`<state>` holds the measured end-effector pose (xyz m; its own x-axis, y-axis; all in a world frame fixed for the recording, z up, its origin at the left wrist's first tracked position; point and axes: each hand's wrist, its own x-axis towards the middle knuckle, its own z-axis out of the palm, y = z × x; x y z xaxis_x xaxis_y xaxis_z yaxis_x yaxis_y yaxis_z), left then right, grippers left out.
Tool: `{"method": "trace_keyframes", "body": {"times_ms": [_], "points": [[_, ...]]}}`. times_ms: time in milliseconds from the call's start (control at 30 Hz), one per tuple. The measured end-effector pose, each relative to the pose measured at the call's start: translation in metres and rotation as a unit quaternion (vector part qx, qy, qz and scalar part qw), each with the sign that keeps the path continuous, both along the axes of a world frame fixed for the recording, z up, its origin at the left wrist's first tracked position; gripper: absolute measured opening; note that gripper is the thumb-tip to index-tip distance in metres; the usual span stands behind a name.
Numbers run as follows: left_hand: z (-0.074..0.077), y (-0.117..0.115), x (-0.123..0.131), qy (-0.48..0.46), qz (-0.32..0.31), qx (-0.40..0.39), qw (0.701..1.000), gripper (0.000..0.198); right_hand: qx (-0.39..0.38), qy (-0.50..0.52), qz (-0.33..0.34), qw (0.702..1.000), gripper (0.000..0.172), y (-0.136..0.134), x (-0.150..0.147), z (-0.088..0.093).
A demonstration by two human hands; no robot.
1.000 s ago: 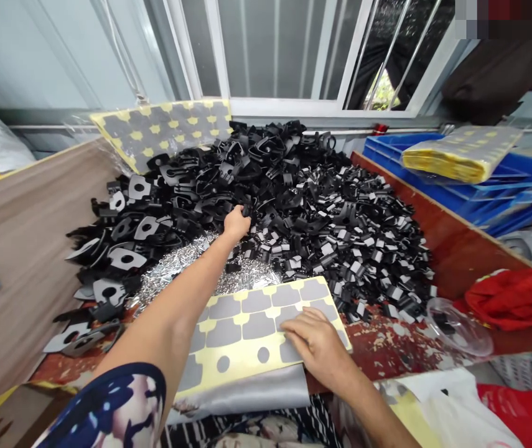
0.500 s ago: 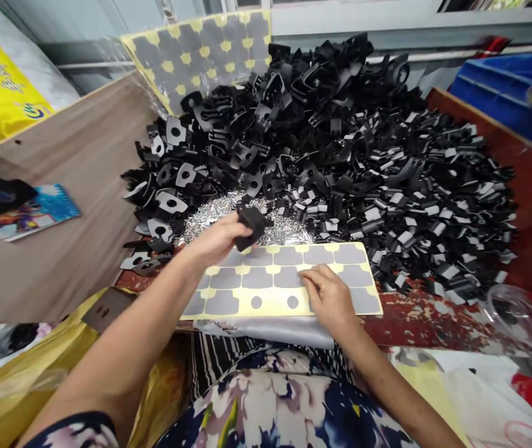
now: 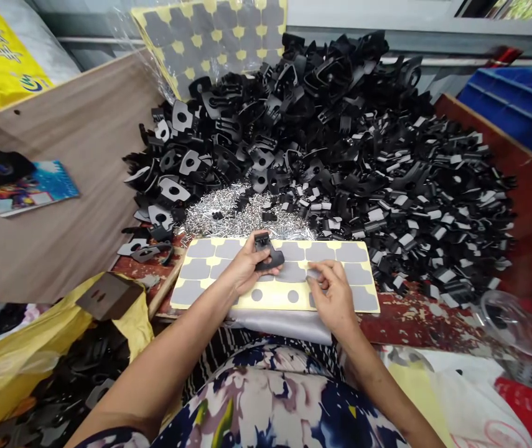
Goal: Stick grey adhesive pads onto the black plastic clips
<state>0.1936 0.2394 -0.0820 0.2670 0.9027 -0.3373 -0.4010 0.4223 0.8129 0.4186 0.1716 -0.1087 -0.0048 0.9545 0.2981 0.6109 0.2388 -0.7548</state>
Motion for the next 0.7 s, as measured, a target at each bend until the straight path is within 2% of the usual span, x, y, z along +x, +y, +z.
{"method": "trace_keyframes", "body": {"times_ms": [67,167,267,333,433,467,567,700], "points": [[0.0,-0.001,0.0,0.008,0.001,0.002,1.0,0.061,0.02,-0.049,-0.026,0.998,0.033,-0.001,0.0,-0.003],[-0.002,-0.001,0.002,0.018,0.003,0.01,1.0,0.06,0.043,-0.113,-0.013,0.993,0.031,-0.004,-0.003,-0.006],[-0.002,-0.001,0.004,0.018,0.002,0.023,1.0,0.06,0.033,-0.071,0.005,0.997,0.025,-0.006,-0.003,0.0],[-0.001,0.0,0.004,0.015,0.006,0.026,1.0,0.061,-0.012,-0.02,0.059,0.998,0.019,-0.008,0.002,0.01],[-0.001,0.0,0.003,0.006,0.013,0.021,1.0,0.063,-0.088,0.068,0.18,0.977,0.018,-0.007,0.017,0.024],[0.0,0.001,0.003,0.002,0.014,0.021,1.0,0.063,-0.091,0.089,0.179,0.976,0.017,-0.005,0.022,0.026],[0.0,0.001,0.004,0.0,0.018,0.022,1.0,0.062,-0.048,0.074,0.071,0.994,0.025,0.002,0.029,0.023],[0.001,-0.001,0.006,0.001,0.023,0.024,0.999,0.062,-0.014,-0.101,0.023,0.995,0.017,0.013,0.013,0.011]]}}
